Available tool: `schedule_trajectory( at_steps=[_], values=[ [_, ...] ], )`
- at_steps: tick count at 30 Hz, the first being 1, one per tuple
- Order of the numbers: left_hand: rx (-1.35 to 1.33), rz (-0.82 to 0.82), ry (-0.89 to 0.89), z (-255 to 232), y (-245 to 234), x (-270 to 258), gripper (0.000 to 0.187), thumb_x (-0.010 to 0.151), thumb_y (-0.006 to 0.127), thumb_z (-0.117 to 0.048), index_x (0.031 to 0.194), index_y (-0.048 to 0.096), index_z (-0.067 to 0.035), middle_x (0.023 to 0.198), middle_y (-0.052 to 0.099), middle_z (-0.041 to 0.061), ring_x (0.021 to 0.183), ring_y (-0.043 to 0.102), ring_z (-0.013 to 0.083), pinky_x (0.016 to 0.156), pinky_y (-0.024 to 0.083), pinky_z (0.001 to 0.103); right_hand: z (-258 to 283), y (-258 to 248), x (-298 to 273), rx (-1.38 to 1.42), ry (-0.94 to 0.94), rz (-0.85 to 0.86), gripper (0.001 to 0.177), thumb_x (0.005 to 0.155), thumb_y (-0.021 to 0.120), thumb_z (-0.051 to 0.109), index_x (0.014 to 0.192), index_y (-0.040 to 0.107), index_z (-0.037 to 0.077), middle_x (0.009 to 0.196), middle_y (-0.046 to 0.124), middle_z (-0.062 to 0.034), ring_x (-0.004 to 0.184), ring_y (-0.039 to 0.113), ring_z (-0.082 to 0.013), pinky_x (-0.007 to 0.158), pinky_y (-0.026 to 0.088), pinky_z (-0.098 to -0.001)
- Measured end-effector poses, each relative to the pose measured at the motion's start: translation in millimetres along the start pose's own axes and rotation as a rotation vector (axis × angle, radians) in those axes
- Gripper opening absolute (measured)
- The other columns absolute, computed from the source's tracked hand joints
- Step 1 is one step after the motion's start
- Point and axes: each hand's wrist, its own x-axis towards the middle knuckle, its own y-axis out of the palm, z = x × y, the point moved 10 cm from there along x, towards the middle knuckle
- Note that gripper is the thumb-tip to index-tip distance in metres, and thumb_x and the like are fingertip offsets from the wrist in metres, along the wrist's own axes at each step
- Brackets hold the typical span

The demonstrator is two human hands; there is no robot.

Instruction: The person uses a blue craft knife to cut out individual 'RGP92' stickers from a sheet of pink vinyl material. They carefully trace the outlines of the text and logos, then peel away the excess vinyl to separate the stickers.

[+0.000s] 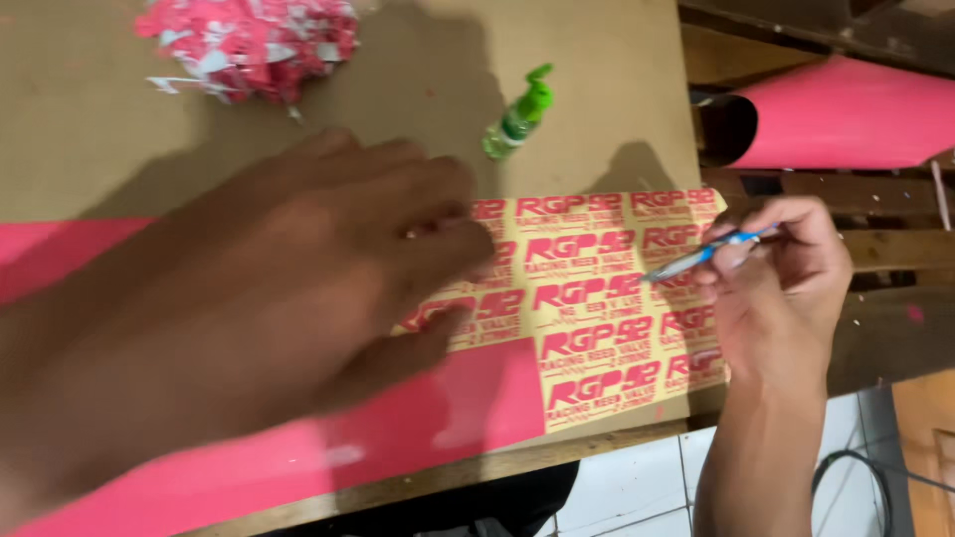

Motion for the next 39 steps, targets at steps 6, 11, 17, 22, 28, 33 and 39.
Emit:
schedule_trajectory(
  at_steps=[6, 11, 17, 22, 28, 33, 39],
  values=[
    [0.009, 0.140, -0.106, 47, 62, -55, 0.006, 0.080, 0.055, -0.020, 0.079, 0.056, -0.014, 0.077, 0.052, 0.005, 0.073, 0.051, 0.0270, 0.068, 0.041, 0.042, 1, 117, -11, -0.085, 0.093, 0.286, 0.027, 0.075, 0.062, -0.012, 0.083, 0.048, 0.010, 0.072, 0.058, -0.0073, 0.048, 0.051, -0.0085, 0.036, 0.037, -0.0163],
    [-0.108, -0.090, -0.030, 44, 54, -70, 0.006, 0.081, 0.054, -0.015, 0.083, 0.053, -0.009, 0.082, 0.049, 0.009, 0.074, 0.046, 0.0287, 0.068, 0.039, 0.040, -21, 149, -9, -0.181, 0.202, 0.259, 0.024, 0.077, 0.065, -0.006, 0.080, 0.046, 0.008, 0.068, 0.060, -0.0098, 0.048, 0.053, -0.0105, 0.038, 0.042, -0.0205],
    [-0.014, -0.116, -0.034, 46, 57, -74, 0.007, 0.084, 0.054, -0.017, 0.083, 0.052, -0.010, 0.079, 0.049, 0.007, 0.071, 0.046, 0.0258, 0.062, 0.037, 0.038, -38, 155, -9, -0.125, 0.201, 0.271, 0.024, 0.078, 0.060, -0.010, 0.080, 0.044, 0.007, 0.076, 0.059, -0.0131, 0.048, 0.054, -0.0112, 0.036, 0.037, -0.0199],
    [0.019, -0.089, -0.070, 49, 60, -77, 0.011, 0.085, 0.054, -0.021, 0.082, 0.051, -0.011, 0.080, 0.049, 0.007, 0.072, 0.047, 0.0256, 0.063, 0.037, 0.038, -39, 159, -11, -0.225, 0.184, 0.291, 0.024, 0.079, 0.060, -0.010, 0.079, 0.043, 0.008, 0.079, 0.058, -0.0129, 0.048, 0.055, -0.0114, 0.037, 0.037, -0.0201],
    [0.002, -0.087, -0.058, 48, 60, -75, 0.009, 0.084, 0.057, -0.018, 0.080, 0.051, -0.012, 0.076, 0.050, 0.006, 0.071, 0.047, 0.0248, 0.061, 0.037, 0.038, -40, 161, -10, -0.243, 0.186, 0.310, 0.024, 0.080, 0.062, -0.008, 0.080, 0.043, 0.007, 0.078, 0.059, -0.0137, 0.047, 0.052, -0.0100, 0.036, 0.037, -0.0188],
    [0.017, -0.073, -0.062, 47, 60, -74, 0.010, 0.084, 0.057, -0.019, 0.079, 0.051, -0.013, 0.074, 0.049, 0.005, 0.070, 0.046, 0.0244, 0.060, 0.037, 0.037, -41, 163, -11, -0.221, 0.213, 0.323, 0.024, 0.079, 0.062, -0.009, 0.080, 0.044, 0.007, 0.079, 0.059, -0.0126, 0.047, 0.051, -0.0104, 0.038, 0.039, -0.0196],
    [0.015, -0.113, -0.055, 46, 56, -73, 0.008, 0.083, 0.058, -0.014, 0.079, 0.052, -0.011, 0.075, 0.049, 0.005, 0.069, 0.046, 0.0243, 0.061, 0.037, 0.037, -40, 165, -11, -0.226, 0.215, 0.334, 0.024, 0.080, 0.063, -0.006, 0.080, 0.044, 0.009, 0.080, 0.061, -0.0118, 0.047, 0.049, -0.0084, 0.038, 0.037, -0.0190]
  ],
)
